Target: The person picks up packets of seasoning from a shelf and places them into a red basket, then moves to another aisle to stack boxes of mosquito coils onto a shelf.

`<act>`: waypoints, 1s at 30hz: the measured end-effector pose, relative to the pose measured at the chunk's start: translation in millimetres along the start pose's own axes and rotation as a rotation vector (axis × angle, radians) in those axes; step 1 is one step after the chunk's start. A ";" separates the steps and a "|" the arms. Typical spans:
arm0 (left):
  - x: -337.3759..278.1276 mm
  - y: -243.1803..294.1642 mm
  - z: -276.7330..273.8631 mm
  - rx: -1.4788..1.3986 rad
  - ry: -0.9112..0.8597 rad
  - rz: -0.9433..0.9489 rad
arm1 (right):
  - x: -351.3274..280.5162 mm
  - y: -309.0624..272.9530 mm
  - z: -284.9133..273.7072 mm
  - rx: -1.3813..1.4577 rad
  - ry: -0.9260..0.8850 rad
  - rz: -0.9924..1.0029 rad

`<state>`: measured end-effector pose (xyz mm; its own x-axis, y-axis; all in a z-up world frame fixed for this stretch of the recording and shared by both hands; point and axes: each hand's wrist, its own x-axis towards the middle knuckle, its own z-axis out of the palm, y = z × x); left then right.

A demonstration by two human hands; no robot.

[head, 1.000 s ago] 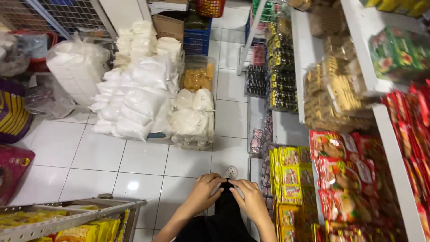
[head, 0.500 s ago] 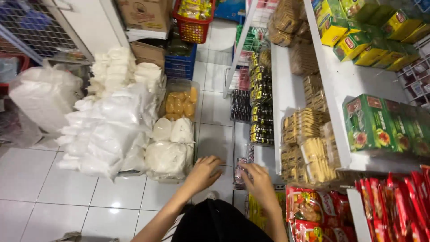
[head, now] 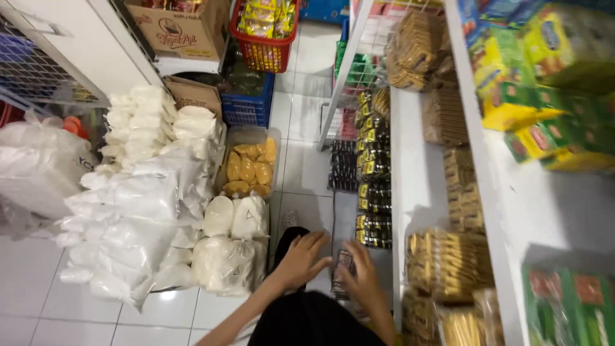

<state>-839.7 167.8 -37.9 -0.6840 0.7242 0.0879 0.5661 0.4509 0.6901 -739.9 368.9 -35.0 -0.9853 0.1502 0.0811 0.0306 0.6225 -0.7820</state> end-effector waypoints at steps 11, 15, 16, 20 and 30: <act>228.0 -129.0 -131.7 0.057 0.050 0.110 | 270.8 14.4 -38.9 0.038 0.124 0.231; 272.3 -161.2 -178.6 0.120 0.133 0.028 | 346.4 21.4 -22.3 -0.038 0.085 0.060; 278.8 -169.3 -188.4 0.092 0.134 0.005 | 365.2 21.9 -15.1 0.001 0.012 0.103; 278.8 -201.7 -202.5 -0.049 0.114 -0.188 | 423.2 20.0 20.4 0.048 -0.247 0.139; 344.1 -294.1 -197.9 -0.693 0.079 -0.471 | 615.9 30.9 58.0 -0.044 -0.418 -0.221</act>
<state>-1332.5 181.0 -68.4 -0.8230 0.4900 -0.2875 -0.1796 0.2557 0.9499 -1355.6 436.1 -45.0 -0.9520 -0.3056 -0.0199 -0.1892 0.6381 -0.7464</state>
